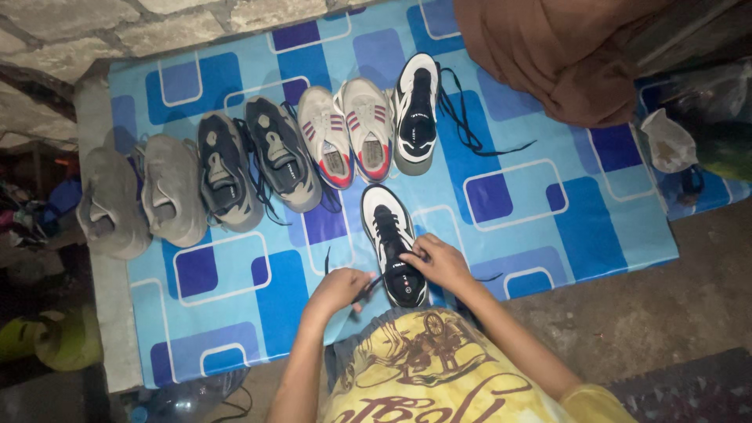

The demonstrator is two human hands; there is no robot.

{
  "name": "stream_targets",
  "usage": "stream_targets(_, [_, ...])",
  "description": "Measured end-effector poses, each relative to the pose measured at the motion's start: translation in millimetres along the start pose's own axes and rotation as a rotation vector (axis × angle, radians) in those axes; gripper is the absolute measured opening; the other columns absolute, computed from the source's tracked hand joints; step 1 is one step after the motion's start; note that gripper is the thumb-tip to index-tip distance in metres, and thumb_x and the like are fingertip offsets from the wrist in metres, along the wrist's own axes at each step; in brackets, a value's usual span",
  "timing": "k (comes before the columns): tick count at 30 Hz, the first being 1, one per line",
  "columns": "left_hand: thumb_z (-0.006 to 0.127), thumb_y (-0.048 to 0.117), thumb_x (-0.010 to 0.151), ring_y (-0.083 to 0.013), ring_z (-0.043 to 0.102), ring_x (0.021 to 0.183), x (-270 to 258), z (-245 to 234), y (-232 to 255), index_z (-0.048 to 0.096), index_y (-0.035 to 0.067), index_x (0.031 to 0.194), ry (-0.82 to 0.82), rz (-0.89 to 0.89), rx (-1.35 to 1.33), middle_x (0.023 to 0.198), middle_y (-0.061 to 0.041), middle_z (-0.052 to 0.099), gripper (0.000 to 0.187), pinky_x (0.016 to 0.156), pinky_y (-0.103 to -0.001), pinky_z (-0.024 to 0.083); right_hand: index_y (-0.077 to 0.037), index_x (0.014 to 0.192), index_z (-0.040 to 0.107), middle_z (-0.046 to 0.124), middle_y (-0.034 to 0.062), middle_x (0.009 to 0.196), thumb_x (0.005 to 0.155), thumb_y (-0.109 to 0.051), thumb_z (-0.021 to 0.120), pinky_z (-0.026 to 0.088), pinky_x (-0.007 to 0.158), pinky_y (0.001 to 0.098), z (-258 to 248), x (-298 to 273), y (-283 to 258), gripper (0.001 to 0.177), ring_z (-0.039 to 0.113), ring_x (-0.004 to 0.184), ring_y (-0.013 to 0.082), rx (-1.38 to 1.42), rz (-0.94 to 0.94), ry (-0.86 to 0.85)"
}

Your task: The person removes the laces from a black and white sneaker, then re-laces it by threading the laces through the eyelets and tying a knot. The task is performed on a single shoe placed on a blue patterned mat.

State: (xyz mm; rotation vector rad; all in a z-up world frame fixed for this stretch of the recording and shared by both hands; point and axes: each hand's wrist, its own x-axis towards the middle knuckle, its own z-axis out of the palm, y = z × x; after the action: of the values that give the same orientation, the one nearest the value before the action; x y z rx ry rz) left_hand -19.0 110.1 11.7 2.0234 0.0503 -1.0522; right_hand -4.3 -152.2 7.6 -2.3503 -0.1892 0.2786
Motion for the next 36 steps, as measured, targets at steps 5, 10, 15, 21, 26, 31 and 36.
stream_targets(5, [0.056,0.045,0.098,-0.0284,0.073,0.057,3.7,16.0,29.9,0.062,0.01,0.107,0.312,-0.006,0.016,0.084,-0.007,0.072,0.037,0.066,-0.041,0.054,-0.01,0.09,0.07,0.065,0.0109,0.09,0.092,-0.033,0.071,0.051,0.073,0.0418,-16.6,-1.9,-3.9,0.022,0.065,0.087,0.0329,0.001,-0.173,0.061])
stream_targets(10, [0.068,0.048,0.09,-0.0349,0.073,0.08,34.1,39.4,37.6,0.056,0.009,0.111,0.513,0.164,0.096,0.084,-0.012,0.073,0.045,0.068,-0.046,0.055,-0.006,0.097,0.069,0.071,0.0114,0.092,0.095,-0.027,0.068,0.053,0.075,0.0401,-22.1,-8.3,-10.2,0.021,0.069,0.088,0.0325,0.137,-0.129,0.053])
stream_targets(15, [0.065,0.042,0.095,-0.0407,0.07,0.082,32.0,42.3,27.0,0.059,0.009,0.108,0.477,0.302,0.12,0.089,-0.017,0.073,0.036,0.068,-0.05,0.052,-0.006,0.102,0.07,0.073,0.0119,0.093,0.096,-0.021,0.065,0.054,0.073,0.0359,-30.4,-4.5,-10.3,0.018,0.072,0.083,0.029,0.257,-0.077,0.033])
stream_targets(21, [0.058,0.037,0.099,-0.0407,0.067,0.08,5.9,30.0,23.9,0.069,0.012,0.102,0.364,0.284,0.019,0.083,-0.019,0.07,0.028,0.07,-0.047,0.051,-0.007,0.101,0.073,0.074,0.0109,0.093,0.097,-0.023,0.063,0.054,0.074,0.034,-39.9,2.2,15.2,0.019,0.071,0.082,0.0272,0.179,-0.004,0.044])
stream_targets(26, [0.06,0.039,0.097,-0.0391,0.067,0.079,-5.2,22.9,26.5,0.073,0.012,0.1,0.43,0.192,-0.01,0.085,-0.016,0.071,0.03,0.07,-0.045,0.051,-0.007,0.099,0.074,0.077,0.0074,0.088,0.096,-0.026,0.065,0.054,0.075,0.0315,-40.0,-6.2,41.3,0.021,0.072,0.079,0.0213,0.243,0.129,-0.018])
stream_targets(31, [0.06,0.039,0.096,-0.0379,0.067,0.084,-2.0,22.7,25.6,0.073,0.012,0.099,0.516,0.272,0.008,0.091,-0.014,0.072,0.03,0.072,-0.044,0.052,-0.007,0.099,0.075,0.076,0.0031,0.086,0.096,-0.027,0.066,0.052,0.074,0.0271,-22.1,-6.2,57.5,0.021,0.067,0.078,0.011,0.31,0.143,-0.011])
stream_targets(36, [0.056,0.039,0.099,-0.0335,0.068,0.085,-1.3,8.3,17.5,0.071,0.01,0.089,0.328,0.252,0.132,0.089,-0.012,0.071,0.035,0.074,-0.044,0.051,-0.006,0.098,0.075,0.064,-0.0026,0.077,0.1,-0.028,0.065,0.044,0.064,0.0227,-31.4,1.1,65.0,0.024,0.053,0.07,0.0054,0.557,0.227,-0.145])
